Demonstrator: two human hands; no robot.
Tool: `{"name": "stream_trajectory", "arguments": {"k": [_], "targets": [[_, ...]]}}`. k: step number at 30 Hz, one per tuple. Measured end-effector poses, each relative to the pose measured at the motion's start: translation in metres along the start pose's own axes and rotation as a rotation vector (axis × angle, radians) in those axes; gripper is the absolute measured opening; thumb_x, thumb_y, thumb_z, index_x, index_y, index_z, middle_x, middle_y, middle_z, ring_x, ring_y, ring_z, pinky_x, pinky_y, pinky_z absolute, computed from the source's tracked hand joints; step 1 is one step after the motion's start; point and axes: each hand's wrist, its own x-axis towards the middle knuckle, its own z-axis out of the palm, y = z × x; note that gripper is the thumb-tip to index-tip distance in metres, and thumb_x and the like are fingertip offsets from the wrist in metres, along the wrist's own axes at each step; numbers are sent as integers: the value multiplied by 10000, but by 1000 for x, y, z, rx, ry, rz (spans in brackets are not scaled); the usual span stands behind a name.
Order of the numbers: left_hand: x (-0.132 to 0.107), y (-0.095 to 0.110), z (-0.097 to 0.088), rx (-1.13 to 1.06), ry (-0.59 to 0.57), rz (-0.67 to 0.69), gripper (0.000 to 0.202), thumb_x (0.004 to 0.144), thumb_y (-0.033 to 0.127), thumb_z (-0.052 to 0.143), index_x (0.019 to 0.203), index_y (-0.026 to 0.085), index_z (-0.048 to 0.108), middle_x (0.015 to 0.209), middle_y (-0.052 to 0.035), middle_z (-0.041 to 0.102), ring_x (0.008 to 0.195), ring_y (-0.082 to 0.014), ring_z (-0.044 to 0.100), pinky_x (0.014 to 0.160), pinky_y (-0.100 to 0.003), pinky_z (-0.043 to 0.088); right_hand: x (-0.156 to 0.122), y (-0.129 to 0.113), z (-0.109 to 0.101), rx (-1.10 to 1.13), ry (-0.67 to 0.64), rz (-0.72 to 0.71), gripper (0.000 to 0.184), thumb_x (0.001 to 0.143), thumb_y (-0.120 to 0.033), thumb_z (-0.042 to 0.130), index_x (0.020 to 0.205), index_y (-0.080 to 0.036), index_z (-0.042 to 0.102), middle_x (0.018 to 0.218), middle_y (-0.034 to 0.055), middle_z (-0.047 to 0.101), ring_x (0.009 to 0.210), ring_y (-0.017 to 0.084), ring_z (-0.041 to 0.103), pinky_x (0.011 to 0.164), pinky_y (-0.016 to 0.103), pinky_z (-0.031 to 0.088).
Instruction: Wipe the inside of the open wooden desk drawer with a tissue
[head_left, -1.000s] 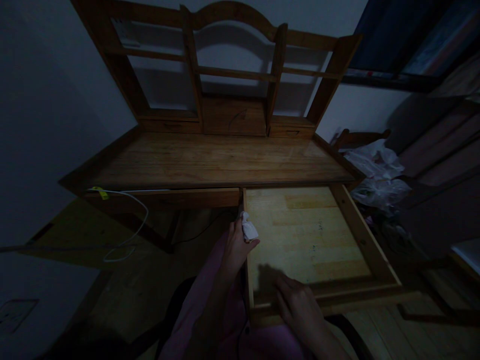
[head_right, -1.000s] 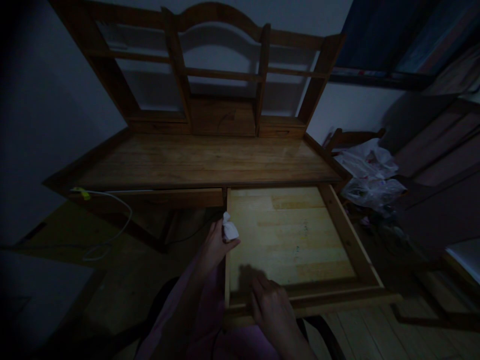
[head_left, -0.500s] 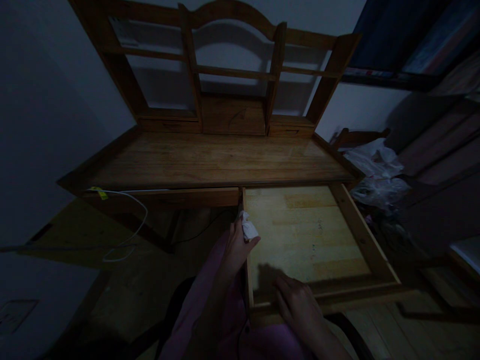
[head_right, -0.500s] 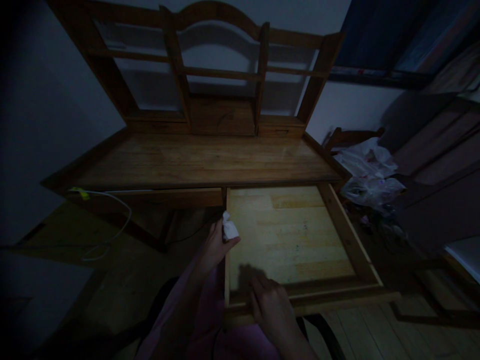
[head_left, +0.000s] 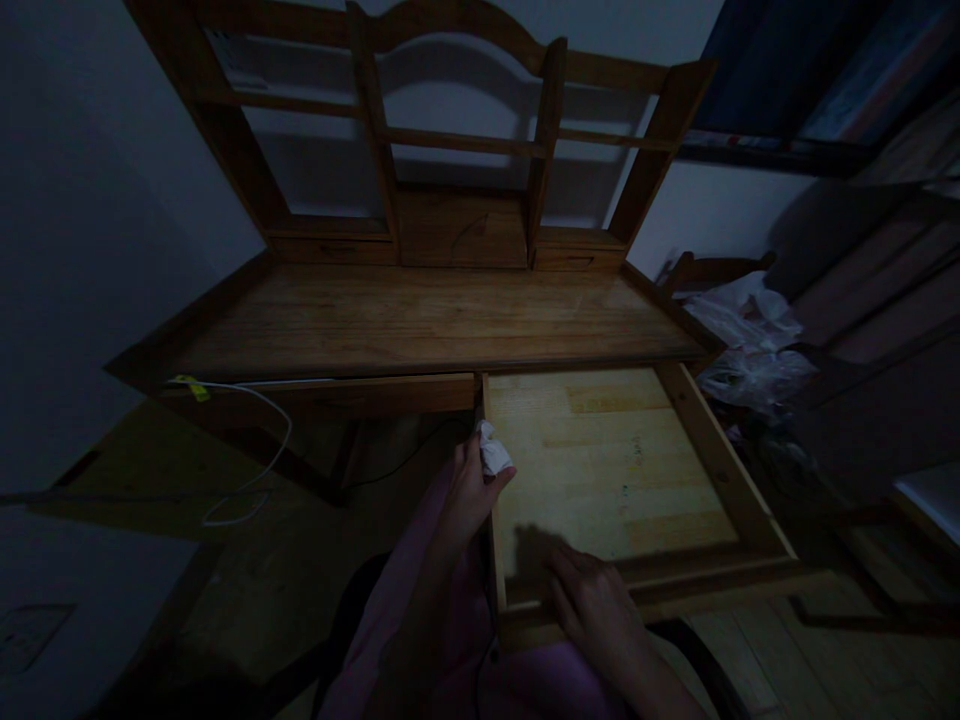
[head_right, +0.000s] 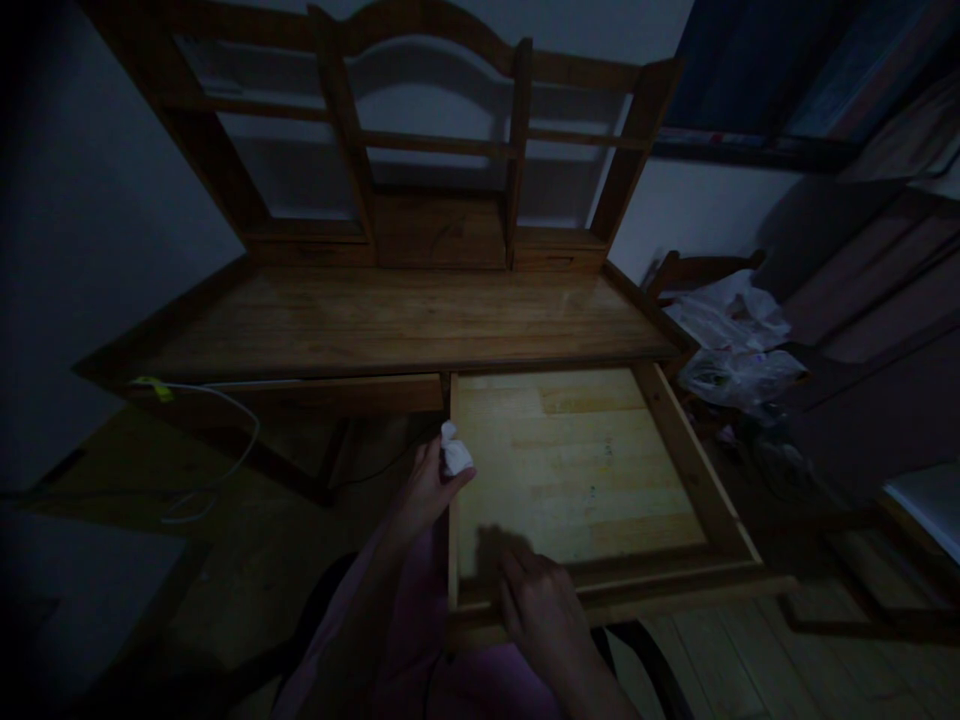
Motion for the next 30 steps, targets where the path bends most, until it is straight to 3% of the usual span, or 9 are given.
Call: {"name": "stream_trajectory", "arguments": {"k": [5, 10, 15, 26, 30], "targets": [[3, -1, -1, -97, -50, -74, 706, 830, 408, 728, 1441, 177, 460, 1351, -162, 475, 1230, -290, 604, 1062, -409, 463, 0, 0, 0, 0, -6, 9, 259, 921, -95, 433, 1024, -194, 649, 967, 72, 716, 820, 220, 688, 728, 316, 467], [4, -9, -3, -71, -54, -17, 607, 911, 437, 628, 1437, 177, 473, 1356, -160, 501, 1303, -293, 555, 1095, -418, 432, 0, -1, -1, 6, -32, 22, 275, 906, -75, 449, 1051, -195, 650, 992, 66, 715, 857, 226, 686, 748, 317, 466], [7, -16, -3, -27, -34, 8, 539, 935, 417, 594, 1409, 175, 512, 1349, -158, 521, 1256, -275, 609, 1054, -383, 477, 0, -1, -1, 16, -42, 33, 272, 927, -84, 434, 1056, -188, 651, 998, 72, 708, 862, 230, 681, 759, 325, 464], [10, -13, -5, 58, -35, -16, 509, 922, 373, 618, 1379, 161, 545, 1274, -143, 592, 1096, -253, 695, 951, -353, 533, 0, 2, 2, 14, -14, 13, 243, 931, -93, 435, 1011, -200, 639, 968, 64, 702, 825, 216, 674, 721, 314, 442], [10, -11, -7, 94, -15, 5, 422, 927, 376, 613, 1299, 176, 598, 1224, -124, 601, 1116, -249, 674, 977, -354, 517, 0, 2, 2, 13, -7, 4, 242, 919, -92, 448, 1016, -204, 639, 965, 58, 708, 833, 212, 679, 735, 311, 450]]}}
